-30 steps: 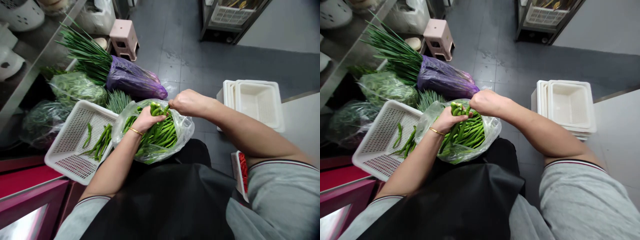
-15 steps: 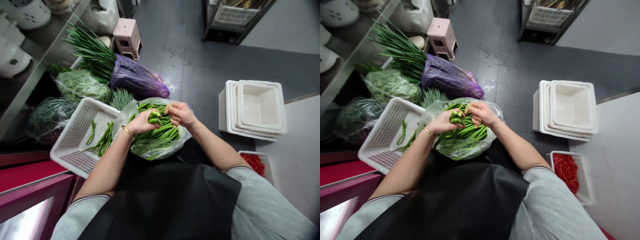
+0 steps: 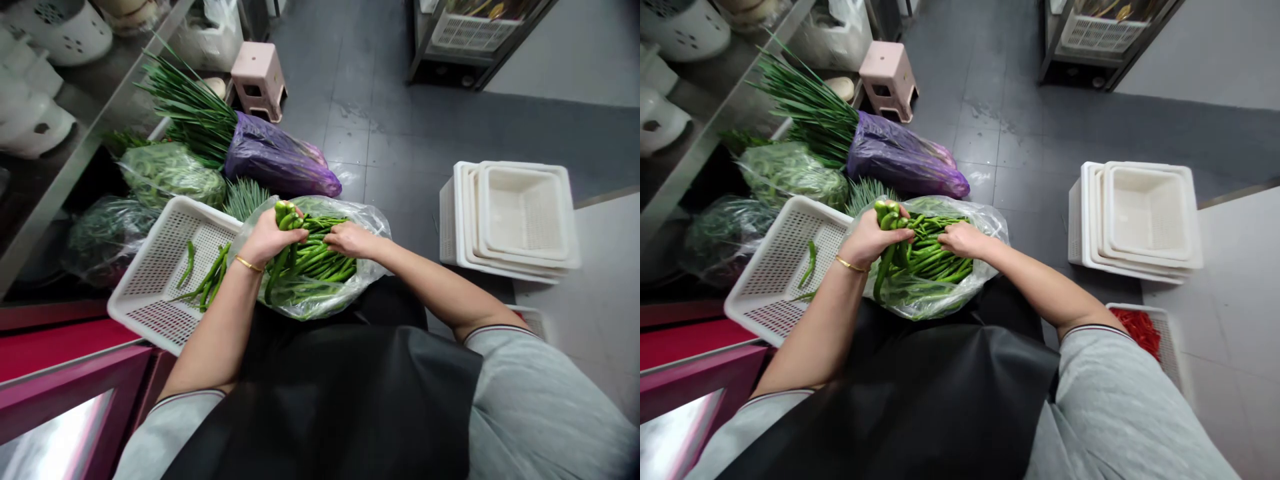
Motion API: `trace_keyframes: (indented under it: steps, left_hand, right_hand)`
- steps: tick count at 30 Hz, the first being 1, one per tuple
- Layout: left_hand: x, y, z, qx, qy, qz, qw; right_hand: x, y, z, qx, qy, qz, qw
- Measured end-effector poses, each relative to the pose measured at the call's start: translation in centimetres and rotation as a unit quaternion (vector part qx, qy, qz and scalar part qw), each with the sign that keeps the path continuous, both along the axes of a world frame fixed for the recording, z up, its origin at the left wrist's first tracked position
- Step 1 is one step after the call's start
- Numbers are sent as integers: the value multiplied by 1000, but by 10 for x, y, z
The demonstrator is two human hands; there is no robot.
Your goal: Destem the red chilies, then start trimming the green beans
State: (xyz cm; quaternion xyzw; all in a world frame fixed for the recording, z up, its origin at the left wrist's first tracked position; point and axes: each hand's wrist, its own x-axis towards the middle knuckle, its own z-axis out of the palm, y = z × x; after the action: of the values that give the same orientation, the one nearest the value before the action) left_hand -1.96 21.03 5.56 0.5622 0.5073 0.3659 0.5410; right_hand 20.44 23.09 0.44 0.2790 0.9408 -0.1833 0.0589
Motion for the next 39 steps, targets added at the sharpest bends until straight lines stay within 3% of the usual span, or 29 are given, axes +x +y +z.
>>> trace_keyframes:
  steps: [3, 5, 9, 12, 15, 20, 25, 27, 29, 34, 36, 39]
  left_hand:
    - [9, 6, -6, 30, 41, 8, 999]
    - [14, 11, -12, 29, 32, 9, 999]
    - [20, 17, -26, -6, -2, -55, 998]
    - [17, 20, -33, -19, 19, -89, 996]
    - [6, 20, -35, -34, 39, -84, 995]
    - [-5, 17, -24, -44, 17, -15, 999]
    - [6, 16, 10, -4, -67, -44, 997]
    - [10, 16, 17, 19, -59, -77, 995]
    - [15, 13, 13, 7, -78, -99, 992]
    - [32, -2, -26, -65, -162, -109, 979]
    - [35, -6, -33, -92, -175, -89, 976]
    - [28, -4, -26, -120, -197, -71, 970]
  right_hand:
    - [-11, 15, 33, 42, -17, -12, 999]
    - [-16, 17, 45, 65, -10, -40, 997]
    - [-22, 10, 47, 70, 22, -111, 991]
    - [-16, 13, 47, 14, 19, -89, 996]
    - [10, 23, 58, -59, -28, -53, 996]
    - [50, 14, 92, -93, -22, -63, 993]
    - [22, -8, 115, -25, -6, -92, 995]
    - [4, -5, 116, 8, -3, -119, 993]
    - [-9, 1, 111, 28, 10, -149, 988]
    - [-21, 10, 82, 14, 93, -241, 966]
    - [-12, 13, 71, -43, 151, -269, 950]
    - [15, 20, 63, -210, 254, -288, 899]
